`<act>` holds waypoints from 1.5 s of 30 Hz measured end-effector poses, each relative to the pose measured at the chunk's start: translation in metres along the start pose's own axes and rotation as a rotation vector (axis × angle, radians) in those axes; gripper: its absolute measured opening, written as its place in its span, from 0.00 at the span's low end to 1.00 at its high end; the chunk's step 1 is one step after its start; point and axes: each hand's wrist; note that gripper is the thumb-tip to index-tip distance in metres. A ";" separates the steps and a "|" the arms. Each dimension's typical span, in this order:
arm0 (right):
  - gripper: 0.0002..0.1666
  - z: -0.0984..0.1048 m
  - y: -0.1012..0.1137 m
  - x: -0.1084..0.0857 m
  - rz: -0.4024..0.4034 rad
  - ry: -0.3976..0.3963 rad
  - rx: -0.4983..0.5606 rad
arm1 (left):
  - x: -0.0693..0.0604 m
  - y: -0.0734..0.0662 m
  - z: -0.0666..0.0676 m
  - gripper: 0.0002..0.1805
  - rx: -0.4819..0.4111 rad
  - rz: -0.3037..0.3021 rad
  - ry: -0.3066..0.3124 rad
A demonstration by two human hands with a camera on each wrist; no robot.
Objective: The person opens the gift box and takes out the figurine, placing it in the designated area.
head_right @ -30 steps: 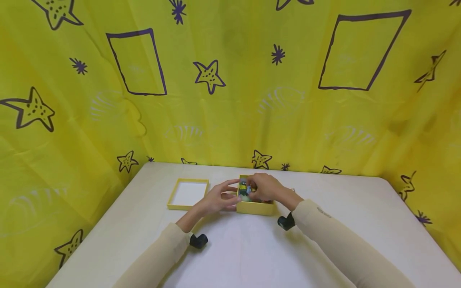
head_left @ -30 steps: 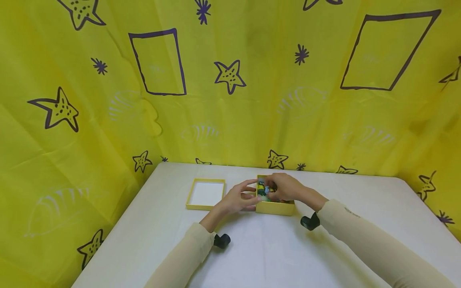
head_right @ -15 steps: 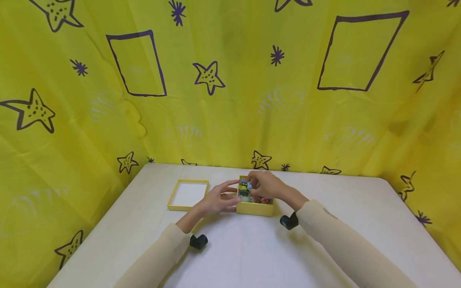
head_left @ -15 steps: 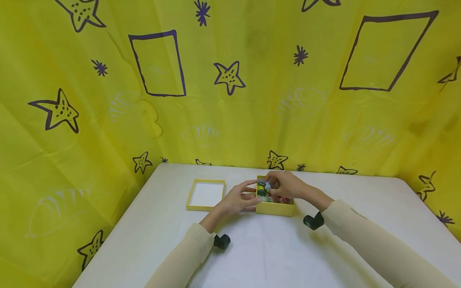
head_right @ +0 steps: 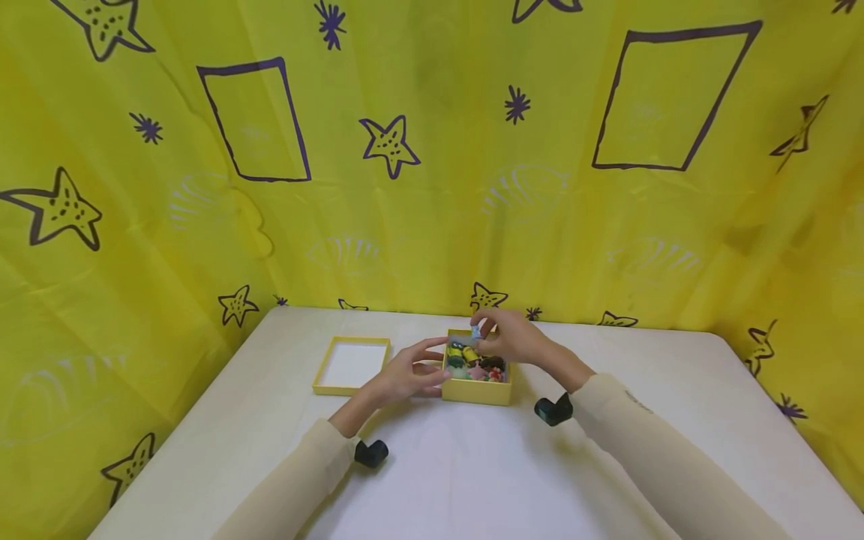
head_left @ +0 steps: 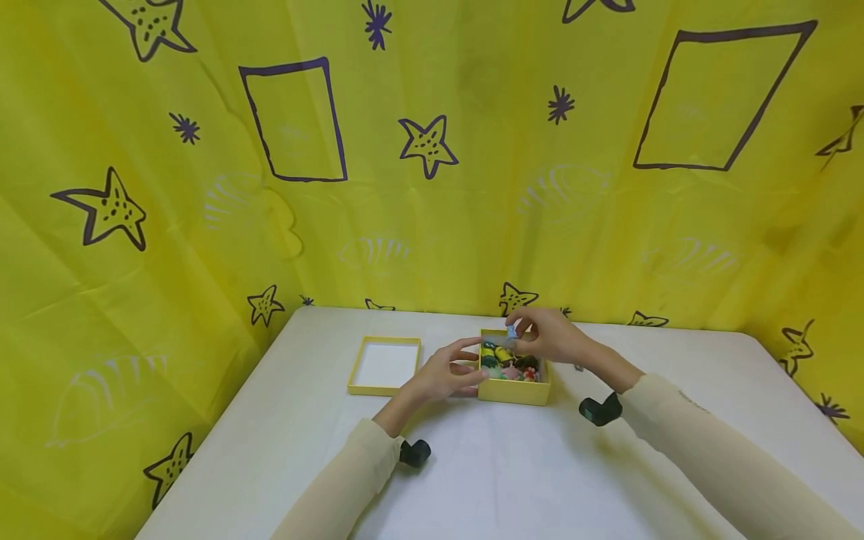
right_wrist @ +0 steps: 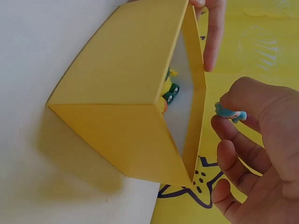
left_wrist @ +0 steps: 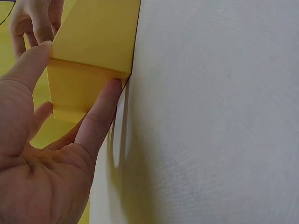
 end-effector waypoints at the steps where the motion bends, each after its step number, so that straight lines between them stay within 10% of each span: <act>1: 0.18 0.001 -0.001 0.000 0.001 -0.008 -0.005 | 0.000 0.000 0.000 0.37 0.001 -0.001 -0.001; 45: 0.17 0.029 -0.033 -0.031 -0.022 -0.054 -0.021 | 0.000 0.001 -0.001 0.38 -0.013 0.005 -0.008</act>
Point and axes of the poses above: each hand's wrist, its own x-axis towards the middle knuckle, its own z-axis out of the back of the hand, y = z × x, and after that the axes turned 12 degrees about -x, right-handed
